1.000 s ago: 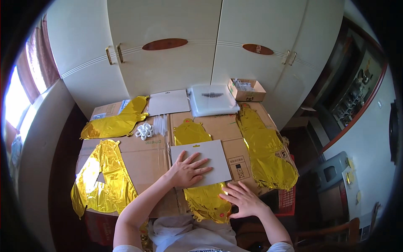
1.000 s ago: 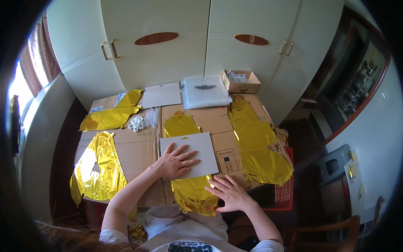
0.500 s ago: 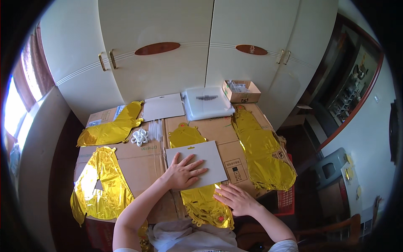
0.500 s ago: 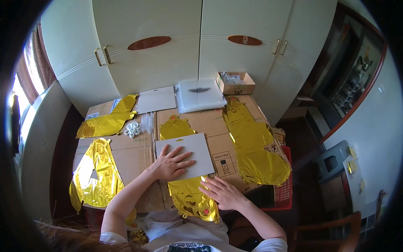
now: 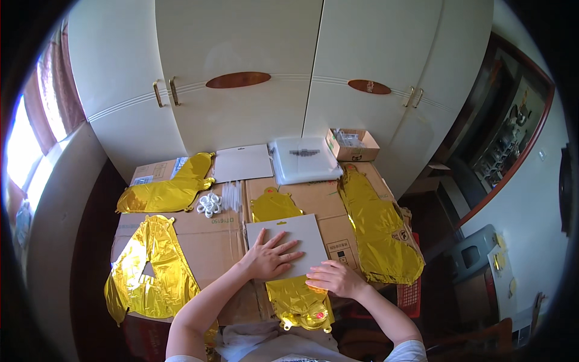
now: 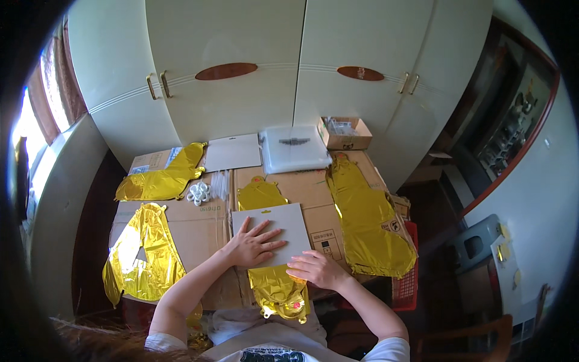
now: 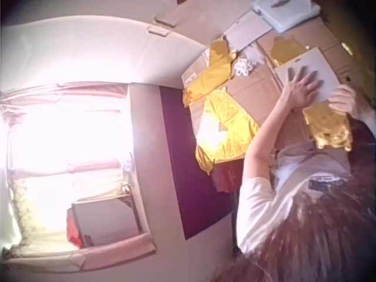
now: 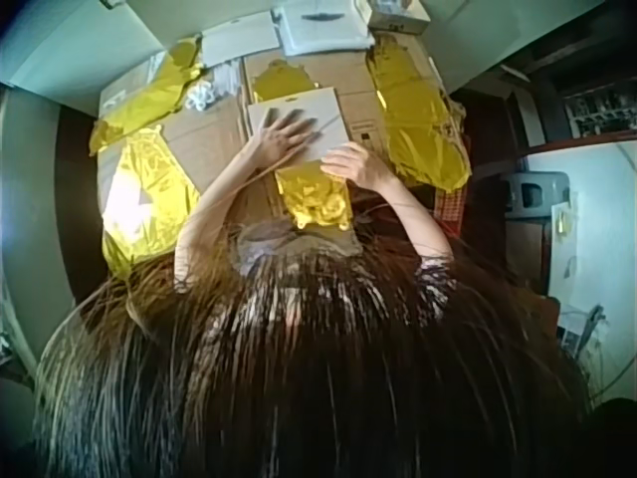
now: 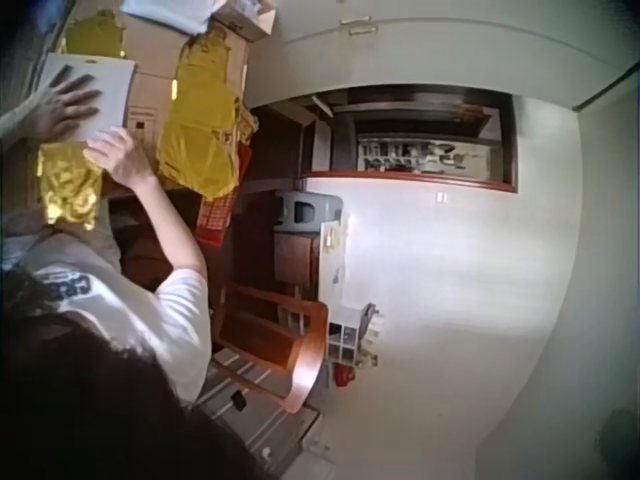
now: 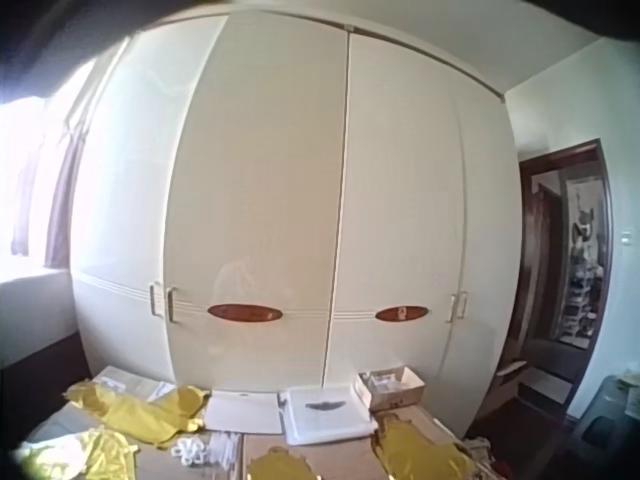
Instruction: Fold gold-colored foil sheets into specific shapes on a workspace desk.
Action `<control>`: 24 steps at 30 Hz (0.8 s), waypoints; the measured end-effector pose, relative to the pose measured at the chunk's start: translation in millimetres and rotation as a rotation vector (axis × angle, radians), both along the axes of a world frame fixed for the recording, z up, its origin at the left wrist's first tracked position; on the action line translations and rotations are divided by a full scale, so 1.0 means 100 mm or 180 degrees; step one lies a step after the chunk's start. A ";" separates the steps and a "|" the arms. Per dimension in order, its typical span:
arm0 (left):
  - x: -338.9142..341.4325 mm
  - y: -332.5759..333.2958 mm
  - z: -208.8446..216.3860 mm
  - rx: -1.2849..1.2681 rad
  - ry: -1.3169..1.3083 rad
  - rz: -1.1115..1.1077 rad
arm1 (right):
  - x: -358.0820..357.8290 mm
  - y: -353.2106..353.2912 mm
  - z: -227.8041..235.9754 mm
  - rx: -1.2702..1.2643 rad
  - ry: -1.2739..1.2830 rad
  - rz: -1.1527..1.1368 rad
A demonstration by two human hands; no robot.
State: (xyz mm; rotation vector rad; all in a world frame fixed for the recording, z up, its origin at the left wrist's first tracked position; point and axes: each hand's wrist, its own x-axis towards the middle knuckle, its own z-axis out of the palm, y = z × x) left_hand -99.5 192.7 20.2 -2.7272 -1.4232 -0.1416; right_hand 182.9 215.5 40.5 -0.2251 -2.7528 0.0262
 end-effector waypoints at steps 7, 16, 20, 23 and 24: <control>0.00 0.02 -0.01 -0.0051 -0.0126 -0.0008 | -0.08 0.18 -0.06 -0.1526 0.0476 0.0020; -0.36 0.29 -0.23 -0.1437 -0.0370 -0.0181 | -0.38 0.63 0.01 -0.3635 -0.0539 -0.1275; -0.41 0.30 -0.22 -0.2094 -0.2875 0.0251 | -0.36 0.70 -0.05 -0.3581 -0.0485 -0.1207; -0.48 0.31 -0.13 -0.2656 -0.4487 0.0674 | -0.38 0.70 -0.01 -0.3354 -0.0557 -0.1246; -0.49 0.32 -0.07 -0.2874 -0.4914 0.0835 | -0.38 0.69 0.00 -0.3270 -0.0574 -0.1280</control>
